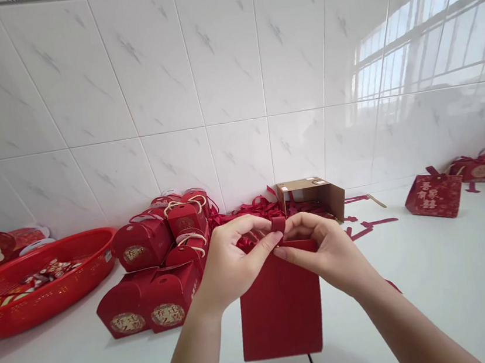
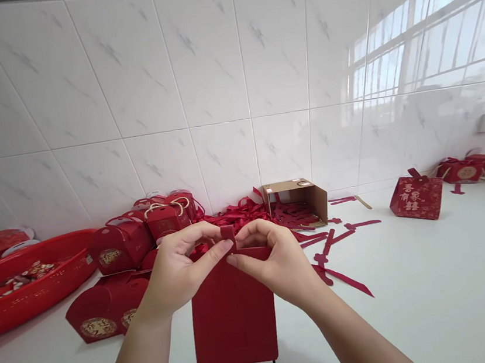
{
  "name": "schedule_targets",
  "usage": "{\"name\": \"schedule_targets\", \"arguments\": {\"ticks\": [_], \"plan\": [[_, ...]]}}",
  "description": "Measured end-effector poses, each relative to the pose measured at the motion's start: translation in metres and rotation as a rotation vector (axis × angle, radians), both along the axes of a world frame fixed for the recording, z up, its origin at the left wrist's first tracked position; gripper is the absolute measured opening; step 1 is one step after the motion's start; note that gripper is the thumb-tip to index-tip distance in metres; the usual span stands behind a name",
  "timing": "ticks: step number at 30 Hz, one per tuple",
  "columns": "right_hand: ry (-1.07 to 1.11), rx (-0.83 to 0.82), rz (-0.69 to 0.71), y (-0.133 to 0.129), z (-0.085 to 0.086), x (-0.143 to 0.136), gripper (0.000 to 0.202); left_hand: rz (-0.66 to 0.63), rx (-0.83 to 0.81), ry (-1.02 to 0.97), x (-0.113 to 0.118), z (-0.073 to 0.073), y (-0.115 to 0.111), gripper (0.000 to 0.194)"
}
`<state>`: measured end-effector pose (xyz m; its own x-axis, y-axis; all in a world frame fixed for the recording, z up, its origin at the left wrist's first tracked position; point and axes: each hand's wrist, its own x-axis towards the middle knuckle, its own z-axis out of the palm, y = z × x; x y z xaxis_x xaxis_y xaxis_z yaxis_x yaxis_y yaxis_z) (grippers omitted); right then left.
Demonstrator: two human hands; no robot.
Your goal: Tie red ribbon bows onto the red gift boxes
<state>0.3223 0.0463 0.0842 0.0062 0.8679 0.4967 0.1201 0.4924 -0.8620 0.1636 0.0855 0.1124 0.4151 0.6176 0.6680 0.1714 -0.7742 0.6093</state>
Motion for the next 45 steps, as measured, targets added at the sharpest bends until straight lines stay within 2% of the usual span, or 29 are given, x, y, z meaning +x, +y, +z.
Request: {"name": "schedule_targets", "arguments": {"ticks": [5, 10, 16, 25, 30, 33, 37, 40, 45], "plan": [[0.263, -0.217, 0.118, 0.002, 0.001, -0.002, 0.028, 0.037, -0.029, -0.139, 0.002, 0.0, -0.002, 0.009], [0.381, -0.196, 0.132, 0.003, -0.001, -0.008, 0.028, 0.043, -0.007, -0.186, 0.003, -0.002, -0.001, 0.007], [0.301, -0.151, 0.176, 0.001, -0.003, -0.005, 0.023, 0.009, 0.029, -0.175, 0.004, 0.0, -0.002, 0.005], [-0.006, -0.054, 0.098, -0.001, 0.001, 0.001, 0.017, -0.058, 0.112, -0.027, -0.001, -0.002, 0.0, 0.007], [-0.154, -0.076, 0.094, 0.001, 0.002, 0.007, 0.013, -0.061, 0.099, 0.055, 0.003, -0.003, 0.001, 0.006], [-0.146, -0.092, 0.107, 0.002, 0.001, 0.008, 0.012, -0.034, 0.086, 0.073, 0.004, -0.003, 0.002, 0.006], [-0.096, -0.055, 0.096, 0.001, 0.003, 0.008, 0.016, 0.004, 0.084, 0.044, 0.006, -0.004, 0.002, 0.005], [-0.039, -0.01, 0.049, 0.003, 0.007, 0.007, 0.019, 0.046, 0.077, -0.058, 0.01, -0.007, 0.003, 0.006], [-0.021, -0.017, 0.05, 0.004, 0.016, 0.003, 0.019, 0.176, 0.128, -0.231, 0.016, -0.013, 0.005, 0.006]]}}
